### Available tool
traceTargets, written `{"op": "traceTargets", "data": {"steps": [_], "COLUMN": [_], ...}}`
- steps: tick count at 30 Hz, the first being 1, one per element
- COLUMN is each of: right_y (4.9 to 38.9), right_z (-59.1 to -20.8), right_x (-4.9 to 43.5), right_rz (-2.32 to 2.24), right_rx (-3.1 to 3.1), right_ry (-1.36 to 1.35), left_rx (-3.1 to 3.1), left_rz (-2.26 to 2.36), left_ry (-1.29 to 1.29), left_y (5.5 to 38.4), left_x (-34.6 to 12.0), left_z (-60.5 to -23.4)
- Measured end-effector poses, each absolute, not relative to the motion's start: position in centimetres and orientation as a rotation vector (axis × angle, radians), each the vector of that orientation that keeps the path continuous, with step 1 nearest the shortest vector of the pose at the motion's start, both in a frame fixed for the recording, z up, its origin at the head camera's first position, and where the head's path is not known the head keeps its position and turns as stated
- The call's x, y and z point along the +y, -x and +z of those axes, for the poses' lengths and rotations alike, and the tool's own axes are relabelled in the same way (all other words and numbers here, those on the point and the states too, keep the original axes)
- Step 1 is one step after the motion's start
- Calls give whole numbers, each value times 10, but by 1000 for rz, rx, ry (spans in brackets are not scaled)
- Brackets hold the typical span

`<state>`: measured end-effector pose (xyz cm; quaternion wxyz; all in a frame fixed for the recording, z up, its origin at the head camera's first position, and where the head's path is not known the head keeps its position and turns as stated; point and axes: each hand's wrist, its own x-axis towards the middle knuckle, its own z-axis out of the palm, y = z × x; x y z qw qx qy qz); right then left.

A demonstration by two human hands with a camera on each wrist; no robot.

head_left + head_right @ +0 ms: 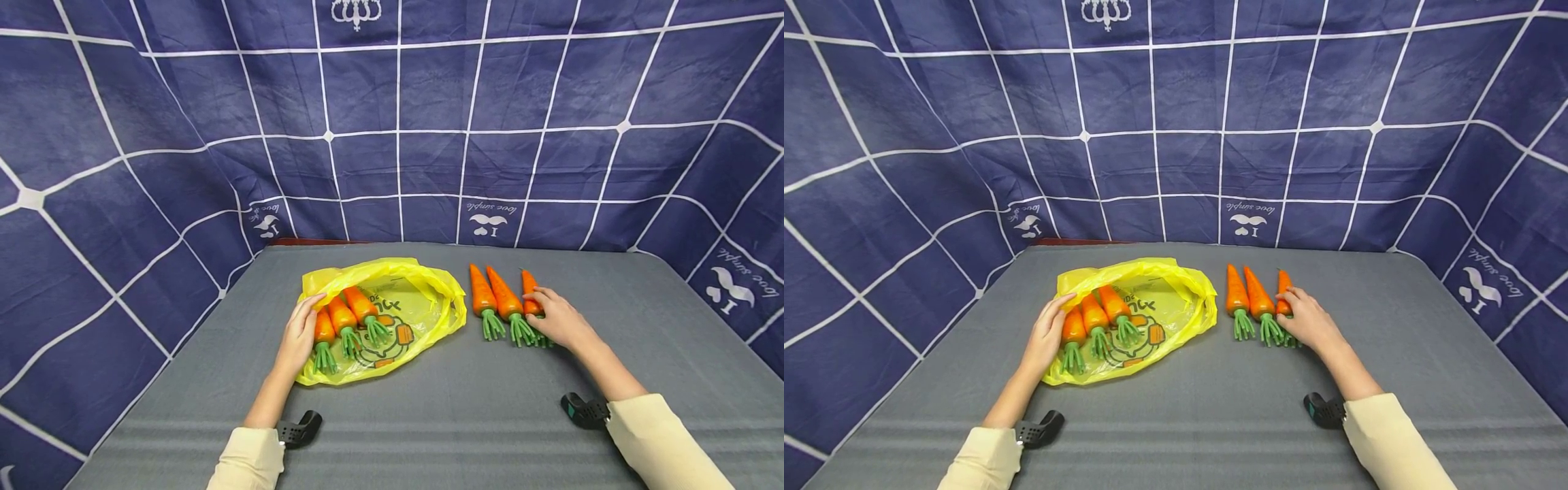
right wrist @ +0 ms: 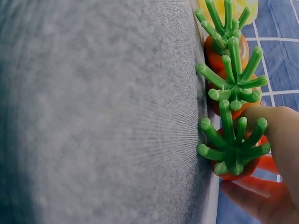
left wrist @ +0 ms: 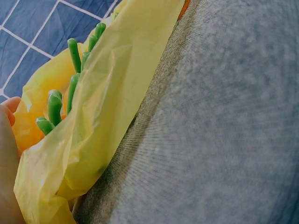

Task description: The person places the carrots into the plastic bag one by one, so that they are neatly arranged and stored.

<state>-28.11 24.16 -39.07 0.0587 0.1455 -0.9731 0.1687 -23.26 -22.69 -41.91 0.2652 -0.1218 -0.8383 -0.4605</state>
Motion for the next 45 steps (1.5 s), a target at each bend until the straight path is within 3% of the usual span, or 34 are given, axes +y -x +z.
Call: {"op": "traceTargets", "data": {"steps": [11,19,45], "right_y": [275,268,233], "right_z": [-389,-384,-354], "right_x": [244,244,219], "right_rz": [535,527,469], "right_rx": [-2947,-2937,-2816], "right_ry": [-406,-380,-477], "left_rx": [-2309,-2323,-2322], "left_rz": [-1314,-1279,-1318], "left_ry": [284,292,262], "left_y": [230,213,209], "left_x": [-225,-213,-211], "left_z": [-415,-388,-386]}}
